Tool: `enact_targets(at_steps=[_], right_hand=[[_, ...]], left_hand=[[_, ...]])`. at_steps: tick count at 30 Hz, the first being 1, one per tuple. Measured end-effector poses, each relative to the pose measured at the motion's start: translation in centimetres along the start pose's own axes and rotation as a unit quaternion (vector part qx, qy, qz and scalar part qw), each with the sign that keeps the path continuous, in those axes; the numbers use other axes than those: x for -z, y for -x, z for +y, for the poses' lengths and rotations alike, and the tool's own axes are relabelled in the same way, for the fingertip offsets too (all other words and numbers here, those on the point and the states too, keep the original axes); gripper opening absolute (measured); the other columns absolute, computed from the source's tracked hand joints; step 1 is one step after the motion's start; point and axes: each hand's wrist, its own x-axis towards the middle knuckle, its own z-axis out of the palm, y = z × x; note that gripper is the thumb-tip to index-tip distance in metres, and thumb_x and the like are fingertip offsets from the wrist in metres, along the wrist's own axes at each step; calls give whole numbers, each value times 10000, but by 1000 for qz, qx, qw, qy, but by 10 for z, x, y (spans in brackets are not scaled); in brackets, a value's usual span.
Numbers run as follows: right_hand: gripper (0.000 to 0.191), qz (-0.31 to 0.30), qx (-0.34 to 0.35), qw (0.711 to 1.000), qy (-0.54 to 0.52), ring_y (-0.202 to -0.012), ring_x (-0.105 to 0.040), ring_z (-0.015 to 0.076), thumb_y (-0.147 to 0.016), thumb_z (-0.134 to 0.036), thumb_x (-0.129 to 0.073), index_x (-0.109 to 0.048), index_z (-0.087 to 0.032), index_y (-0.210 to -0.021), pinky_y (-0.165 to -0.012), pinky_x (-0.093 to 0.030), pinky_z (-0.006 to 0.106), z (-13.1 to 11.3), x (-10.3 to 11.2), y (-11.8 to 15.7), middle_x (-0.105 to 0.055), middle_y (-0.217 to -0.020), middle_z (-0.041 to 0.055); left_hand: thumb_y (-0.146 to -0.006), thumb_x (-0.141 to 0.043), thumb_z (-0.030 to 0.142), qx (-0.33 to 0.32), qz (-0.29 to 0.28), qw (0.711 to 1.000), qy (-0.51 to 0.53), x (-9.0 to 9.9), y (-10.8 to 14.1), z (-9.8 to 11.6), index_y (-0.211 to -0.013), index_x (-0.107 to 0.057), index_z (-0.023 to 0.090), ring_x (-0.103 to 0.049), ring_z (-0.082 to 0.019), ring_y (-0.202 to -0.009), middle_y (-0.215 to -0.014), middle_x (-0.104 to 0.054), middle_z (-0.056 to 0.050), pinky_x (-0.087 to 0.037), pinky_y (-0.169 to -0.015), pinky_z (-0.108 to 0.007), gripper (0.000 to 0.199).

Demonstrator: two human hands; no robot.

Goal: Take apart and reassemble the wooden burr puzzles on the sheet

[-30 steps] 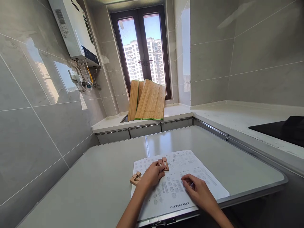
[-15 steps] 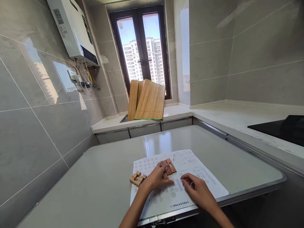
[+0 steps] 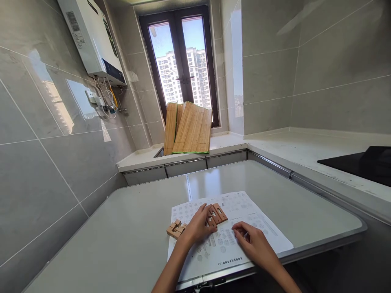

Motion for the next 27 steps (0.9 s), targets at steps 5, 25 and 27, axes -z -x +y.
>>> enact_targets(at_steps=[5,25,27], right_hand=[[283,-5,2,1000,1,-733,-631,213,-963,-427,-486,-678,-218,-950,-668,-462,308,-2,2,0,-730,-864,48],[308,11,11,1000,-10,-741,-664,227,-937,-447,-506,-709,-214,-928,-664,-488,314,0,0,-1,-746,-840,64],[325,13,11,1000,-7,-725,-659,226,-935,-460,-504,-714,-213,-923,-650,-486,313,-1,1,-1,-744,-828,66]], left_hand=[[-723,-751,603,-10,28,999,-20,-12,-8,1,-1545,-354,217,-320,-361,-1484,-1633,-316,-139,-333,-1183,-479,992],[-831,-680,548,-84,141,984,-68,-42,-30,10,-1376,-496,238,-481,-333,-1283,-1369,-596,-100,-372,-1098,-489,653],[-833,-681,546,-85,148,983,-72,-43,-29,10,-1365,-498,237,-480,-334,-1281,-1360,-596,-103,-382,-1089,-487,642]])
